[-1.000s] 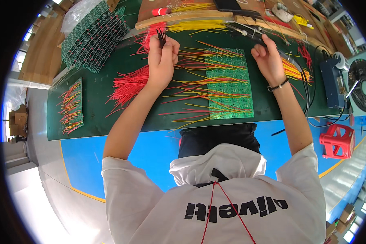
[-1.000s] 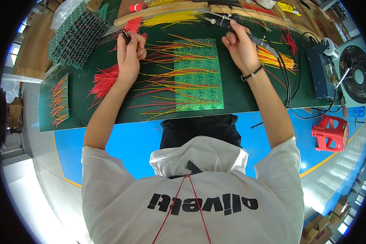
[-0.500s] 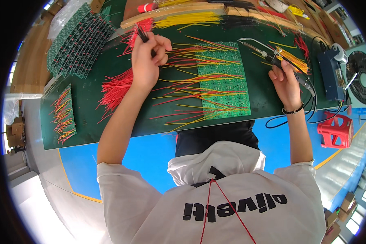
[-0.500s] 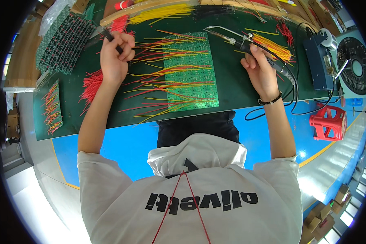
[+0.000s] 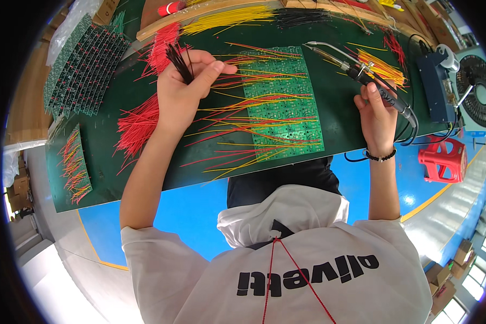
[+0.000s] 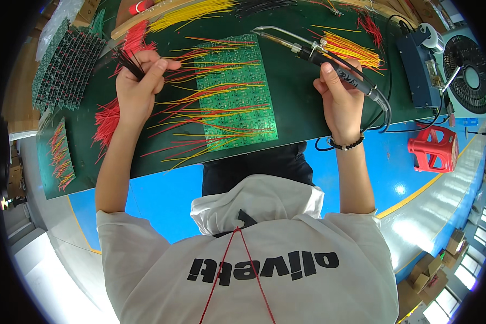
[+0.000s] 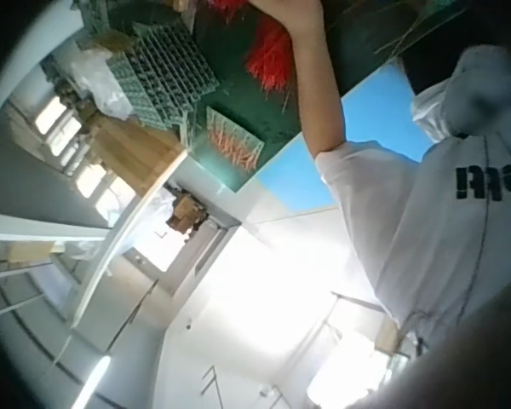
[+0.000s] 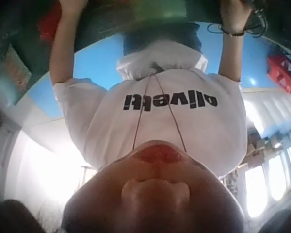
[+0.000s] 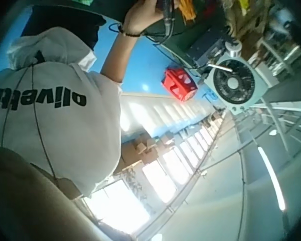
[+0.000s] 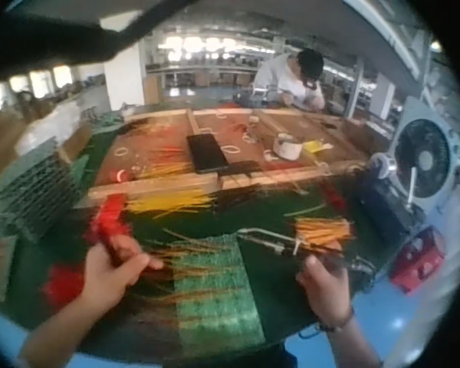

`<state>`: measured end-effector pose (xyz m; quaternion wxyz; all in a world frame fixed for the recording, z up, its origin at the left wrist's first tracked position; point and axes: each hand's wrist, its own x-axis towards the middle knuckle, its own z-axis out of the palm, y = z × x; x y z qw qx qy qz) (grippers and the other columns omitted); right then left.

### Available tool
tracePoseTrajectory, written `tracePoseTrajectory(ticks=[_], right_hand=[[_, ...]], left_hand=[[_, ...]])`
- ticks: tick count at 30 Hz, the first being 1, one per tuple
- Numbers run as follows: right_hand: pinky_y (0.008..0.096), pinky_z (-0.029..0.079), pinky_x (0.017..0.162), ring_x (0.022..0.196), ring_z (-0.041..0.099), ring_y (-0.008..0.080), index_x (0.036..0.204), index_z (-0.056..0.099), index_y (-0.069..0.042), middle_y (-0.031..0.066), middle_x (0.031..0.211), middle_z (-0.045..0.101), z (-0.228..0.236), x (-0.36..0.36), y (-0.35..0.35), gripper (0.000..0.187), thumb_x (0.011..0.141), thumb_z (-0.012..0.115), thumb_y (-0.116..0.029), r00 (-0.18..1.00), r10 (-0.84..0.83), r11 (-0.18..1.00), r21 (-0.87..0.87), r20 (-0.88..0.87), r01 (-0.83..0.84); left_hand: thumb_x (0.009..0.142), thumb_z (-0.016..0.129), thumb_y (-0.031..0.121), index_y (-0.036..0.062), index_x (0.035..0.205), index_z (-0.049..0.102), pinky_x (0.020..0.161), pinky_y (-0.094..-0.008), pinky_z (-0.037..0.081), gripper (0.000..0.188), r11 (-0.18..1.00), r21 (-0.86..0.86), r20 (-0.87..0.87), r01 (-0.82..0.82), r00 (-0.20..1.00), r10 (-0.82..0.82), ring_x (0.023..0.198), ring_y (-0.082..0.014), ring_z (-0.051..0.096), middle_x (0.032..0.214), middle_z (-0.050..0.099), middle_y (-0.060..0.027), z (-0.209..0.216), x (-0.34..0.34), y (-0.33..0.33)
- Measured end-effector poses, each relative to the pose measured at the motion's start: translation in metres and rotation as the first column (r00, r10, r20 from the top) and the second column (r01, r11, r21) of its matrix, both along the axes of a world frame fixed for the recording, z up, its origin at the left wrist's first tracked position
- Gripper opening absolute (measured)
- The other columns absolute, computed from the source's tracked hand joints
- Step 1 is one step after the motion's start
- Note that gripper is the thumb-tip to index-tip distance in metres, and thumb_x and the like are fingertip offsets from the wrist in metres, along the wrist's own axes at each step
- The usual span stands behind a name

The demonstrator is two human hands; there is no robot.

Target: The person solders various colored wires onto a green printed circuit board with a soldering iron.

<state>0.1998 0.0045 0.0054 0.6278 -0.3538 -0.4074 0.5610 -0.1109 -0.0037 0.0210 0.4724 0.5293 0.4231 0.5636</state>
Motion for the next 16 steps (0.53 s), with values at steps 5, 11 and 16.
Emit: tracePoseTrajectory(ticks=[5, 11, 16], right_hand=[[0.0242, 0.037, 0.057, 0.069, 0.045, 0.0085, 0.093, 0.054, -0.006, -0.0005, 0.078, 0.051, 0.001, -0.004, 0.001, 0.011, 0.083, 0.059, -0.010, 0.999, -0.047, 0.998, -0.049, -0.028, 0.045], [0.0215, 0.034, 0.054, 0.069, 0.045, 0.0075, 0.096, 0.054, -0.003, 0.0007, 0.081, 0.052, -0.002, -0.002, 0.010, 0.014, 0.083, 0.059, -0.008, 0.999, -0.036, 0.999, -0.013, -0.011, 0.036], [0.0217, 0.034, 0.053, 0.065, 0.044, 0.0069, 0.099, 0.055, 0.001, 0.0021, 0.077, 0.053, -0.007, 0.000, 0.010, 0.018, 0.083, 0.058, -0.007, 0.998, -0.059, 0.998, -0.005, -0.015, 0.059]], left_hand=[[0.081, 0.058, 0.002, 0.0001, 0.089, 0.057, 0.049, -0.0145, 0.037, 0.008, 0.999, 0.031, -0.009, 0.041, 0.999, -0.041, 0.064, -0.0031, 0.054, 0.085, 0.066, -0.0099, 0.000, 0.002, 0.000], [0.078, 0.062, 0.002, -0.0025, 0.085, 0.064, 0.067, -0.0185, 0.047, 0.009, 0.981, 0.159, -0.317, 0.110, 0.947, -0.055, 0.075, -0.0096, 0.060, 0.087, 0.066, -0.0081, 0.008, 0.017, 0.001], [0.079, 0.061, 0.003, 0.0028, 0.088, 0.065, 0.062, -0.0161, 0.042, 0.011, 0.972, 0.080, -0.601, 0.220, 0.789, -0.129, 0.073, -0.0086, 0.056, 0.090, 0.065, -0.0072, 0.025, 0.030, 0.008]])
